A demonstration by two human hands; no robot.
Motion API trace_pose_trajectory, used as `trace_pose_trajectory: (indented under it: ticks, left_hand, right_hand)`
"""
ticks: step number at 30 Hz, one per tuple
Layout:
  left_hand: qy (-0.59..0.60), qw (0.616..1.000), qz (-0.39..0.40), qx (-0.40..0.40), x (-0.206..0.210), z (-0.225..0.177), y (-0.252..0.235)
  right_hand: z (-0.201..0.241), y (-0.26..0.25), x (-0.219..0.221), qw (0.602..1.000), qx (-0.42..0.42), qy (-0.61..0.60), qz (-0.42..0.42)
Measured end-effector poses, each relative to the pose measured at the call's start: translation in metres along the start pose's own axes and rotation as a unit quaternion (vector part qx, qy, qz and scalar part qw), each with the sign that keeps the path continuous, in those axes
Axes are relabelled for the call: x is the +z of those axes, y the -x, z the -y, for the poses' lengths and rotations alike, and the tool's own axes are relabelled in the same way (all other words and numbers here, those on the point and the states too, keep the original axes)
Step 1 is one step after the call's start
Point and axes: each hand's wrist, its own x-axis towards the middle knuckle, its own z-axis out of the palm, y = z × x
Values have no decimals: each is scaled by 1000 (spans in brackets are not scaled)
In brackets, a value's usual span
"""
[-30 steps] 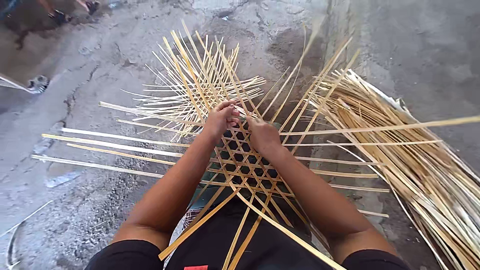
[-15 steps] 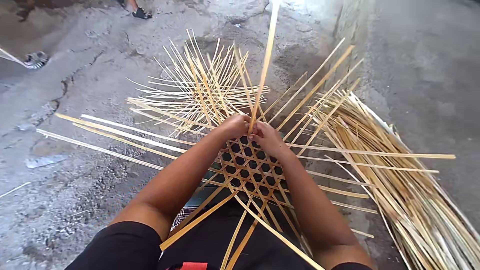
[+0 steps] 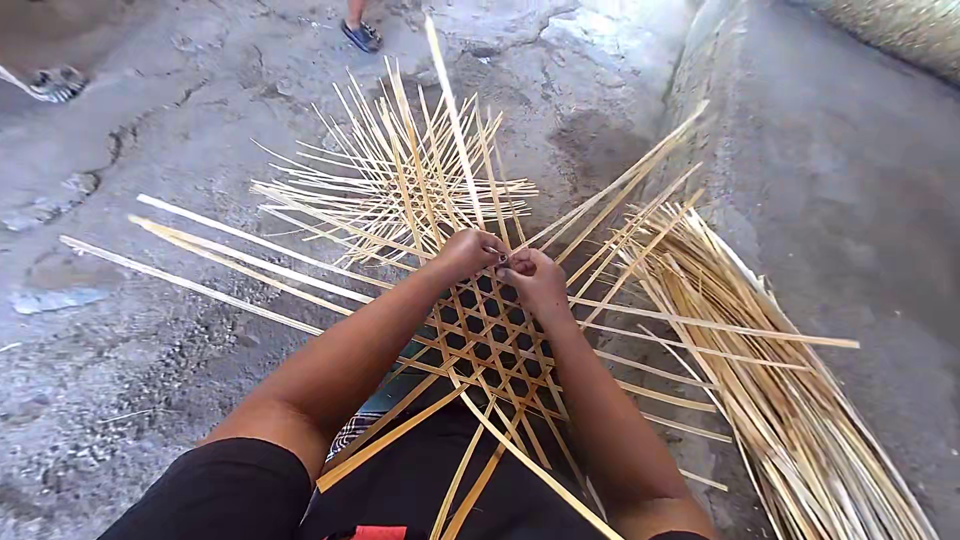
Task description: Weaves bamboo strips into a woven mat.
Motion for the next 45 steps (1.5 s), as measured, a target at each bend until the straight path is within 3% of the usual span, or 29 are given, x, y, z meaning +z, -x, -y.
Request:
trace_pose_trajectory:
  ticks: [4,7,11,15,16,19,23,29,32,36,39,42,45]
  left_hand:
    - [90,996,1,18,4,9,-3]
    - [135,989,13,50,8,13,-1]
    - [134,988,8,74,5,15,2]
    - [151,985,7,79,-1,20,4]
    - [154,985,8,79,-2,20,4]
    - [141,985,11,95,1,21,5]
    - [99,987,6,123,6,20,6]
    - [192,976,14,100,1,26,12]
    - [59,998,-15,18,4,14,1]
    - [-106,993,-28,-49,9,-17,5]
    - [-56,991,-120,-5,22,-13,26]
    - [-124,963,-215,103,41,-9,59]
    - [-286,931,-104,203,60,4,72]
  right_hand:
    - [-8,-3,-24,986,86,-87,-110]
    - [-9,-22,-31,982,149,-94,-67]
    - [-6,-28,-32,950,180,-254,0]
    - [-12,-14,-9,889,153,-409,-134]
    - [-12,-12,-7,891,142,-406,-146]
    - [-5,-8,-7,949,92,-285,-104]
    - [10,-21,-12,977,167,-129,-11]
    - [-1,-32,-16,954,183,-237,3]
    - [3,-32,-13,951,179,-251,-4]
    - [-3,-19,-16,946,109,-304,-32]
    - [-10,11,-27,933,48,-338,-109]
    - [-30,49,-43,916,59,-359,-169]
    - [-53,77,-44,854,141,-450,-220]
